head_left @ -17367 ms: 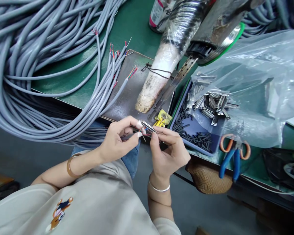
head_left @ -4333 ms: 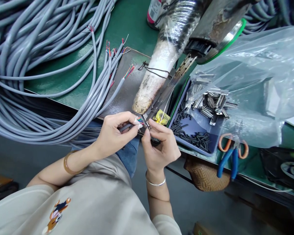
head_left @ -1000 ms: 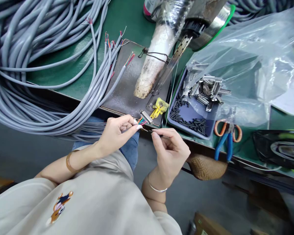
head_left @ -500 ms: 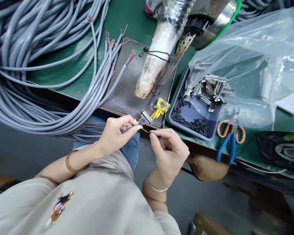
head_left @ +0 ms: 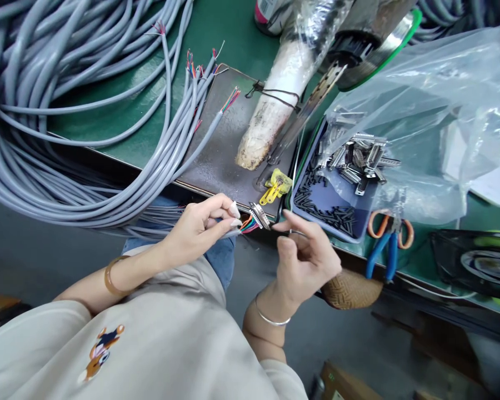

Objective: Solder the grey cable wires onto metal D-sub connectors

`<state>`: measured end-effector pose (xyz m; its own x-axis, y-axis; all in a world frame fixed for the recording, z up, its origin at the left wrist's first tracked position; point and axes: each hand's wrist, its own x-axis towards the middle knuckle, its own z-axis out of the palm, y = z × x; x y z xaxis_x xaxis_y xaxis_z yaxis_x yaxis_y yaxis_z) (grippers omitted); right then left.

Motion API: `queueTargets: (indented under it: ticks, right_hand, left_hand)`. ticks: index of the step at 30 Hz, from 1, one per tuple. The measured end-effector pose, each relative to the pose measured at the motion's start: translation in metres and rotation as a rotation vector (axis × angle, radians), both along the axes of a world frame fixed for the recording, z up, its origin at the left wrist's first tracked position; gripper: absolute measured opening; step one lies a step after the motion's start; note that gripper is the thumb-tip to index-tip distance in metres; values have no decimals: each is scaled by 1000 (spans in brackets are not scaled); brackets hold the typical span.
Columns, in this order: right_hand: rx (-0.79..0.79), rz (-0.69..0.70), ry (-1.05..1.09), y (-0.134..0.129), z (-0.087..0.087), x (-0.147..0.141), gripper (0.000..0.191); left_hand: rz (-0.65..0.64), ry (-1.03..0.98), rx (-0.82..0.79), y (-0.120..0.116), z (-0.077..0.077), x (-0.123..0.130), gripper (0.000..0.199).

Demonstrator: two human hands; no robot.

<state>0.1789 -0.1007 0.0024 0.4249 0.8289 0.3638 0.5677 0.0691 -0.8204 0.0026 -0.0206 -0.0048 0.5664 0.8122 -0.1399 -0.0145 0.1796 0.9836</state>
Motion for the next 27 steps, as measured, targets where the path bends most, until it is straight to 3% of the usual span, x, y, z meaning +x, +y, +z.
queueTargets:
  ticks: [4,10,12,16,21,27]
  right_hand:
    - [-133,60,-19,5,3,5,22]
    - [-182,61,-18,11,1,0,25]
    - [-176,66,-18,10,1,-1,24]
    - [-162,59,-5,10,2,-2,23]
    - [-186,51,12,11,0,-3,25]
    - [-193,95,-36,12,1,-8,24]
  left_hand:
    - [13,37,200,-3,-1,-2,14]
    - [42,106,1013,-3,-3,-3,15]
    - [88,186,1127,-4,-3,-1,12]
    - [172,223,1186,-5,-7,4,12]
    - [139,262,1220,-2,-9,4,13]
    - [113,133,915,0,-1,3,10]
